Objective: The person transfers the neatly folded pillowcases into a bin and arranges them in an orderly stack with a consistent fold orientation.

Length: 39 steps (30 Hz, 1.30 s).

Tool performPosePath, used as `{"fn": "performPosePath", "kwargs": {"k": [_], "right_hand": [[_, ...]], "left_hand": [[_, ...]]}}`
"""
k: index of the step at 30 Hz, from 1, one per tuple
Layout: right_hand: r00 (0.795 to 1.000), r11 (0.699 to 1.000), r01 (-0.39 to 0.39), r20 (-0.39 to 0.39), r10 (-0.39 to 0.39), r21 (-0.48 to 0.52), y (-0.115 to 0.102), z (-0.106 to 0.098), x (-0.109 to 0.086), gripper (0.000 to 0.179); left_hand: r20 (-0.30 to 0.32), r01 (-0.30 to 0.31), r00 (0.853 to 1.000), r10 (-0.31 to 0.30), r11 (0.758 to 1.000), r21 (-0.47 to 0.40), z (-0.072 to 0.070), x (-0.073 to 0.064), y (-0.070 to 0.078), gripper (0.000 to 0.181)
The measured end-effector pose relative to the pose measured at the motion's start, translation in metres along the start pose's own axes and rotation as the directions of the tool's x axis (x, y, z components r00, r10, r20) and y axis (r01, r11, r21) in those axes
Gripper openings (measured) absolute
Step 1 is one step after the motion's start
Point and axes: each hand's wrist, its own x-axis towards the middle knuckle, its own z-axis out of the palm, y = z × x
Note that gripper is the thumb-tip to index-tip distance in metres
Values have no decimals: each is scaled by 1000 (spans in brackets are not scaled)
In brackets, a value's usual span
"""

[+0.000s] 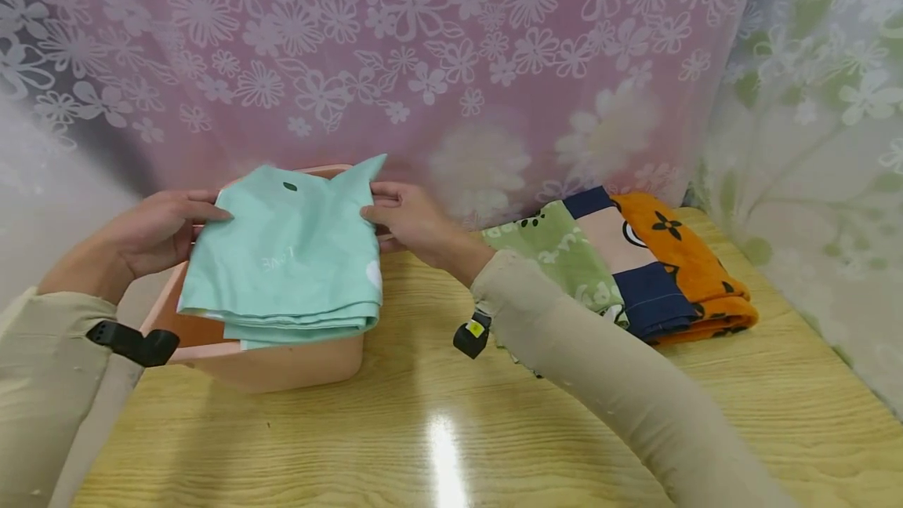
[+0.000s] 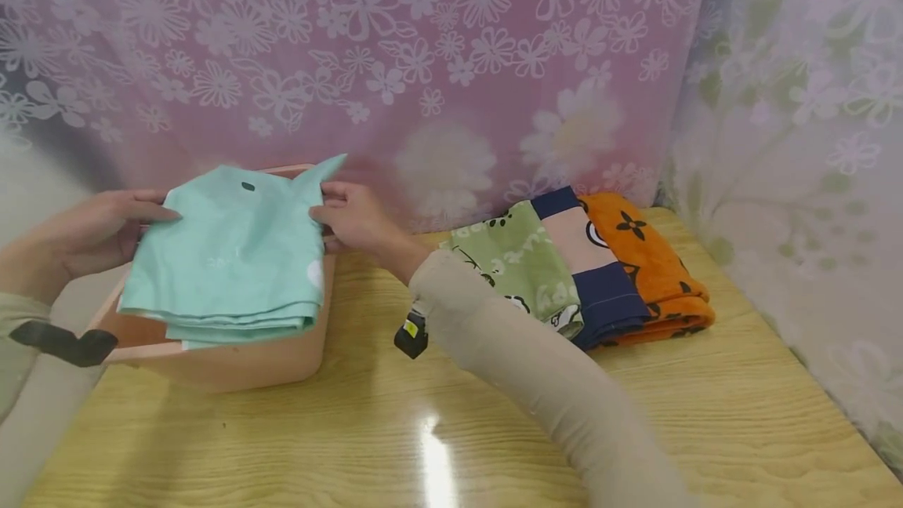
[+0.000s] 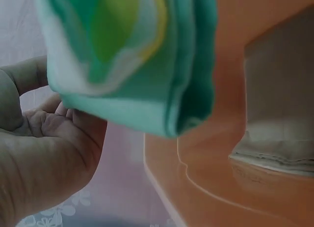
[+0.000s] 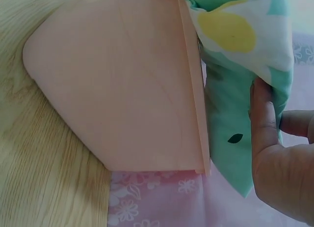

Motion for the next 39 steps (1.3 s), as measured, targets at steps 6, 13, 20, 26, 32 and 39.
{"fn": "performPosePath", "kwargs": {"k": [6,13,20,26,32,39], "right_hand": [[999,1000,-12,38,12,-2,2,13,8,48],[999,1000,-20,47,20,-2,8,18,18,53],[998,999,7,60,-4,-41,10,24,31,60],[998,999,6,60,-3,-53,15,29,34,63],[997,989,56,60,-48,-138,21,38,35,62],[998,951,64,30,-57,-303,21,46,35,60]], "left_hand": [[-34,27,999,-25,999,45,-13,-1,-5,56],[-8,29,1000,-28,999,36,-22,3,-10,65],[11,43,999,-44,995,92,-34,6,-9,66],[51,57,997,-64,989,140,-42,7,-13,62],[46,80,995,-86,990,118,-50,6,-17,61],[47,126,991,-125,992,3,-56,6,-22,30]]}}
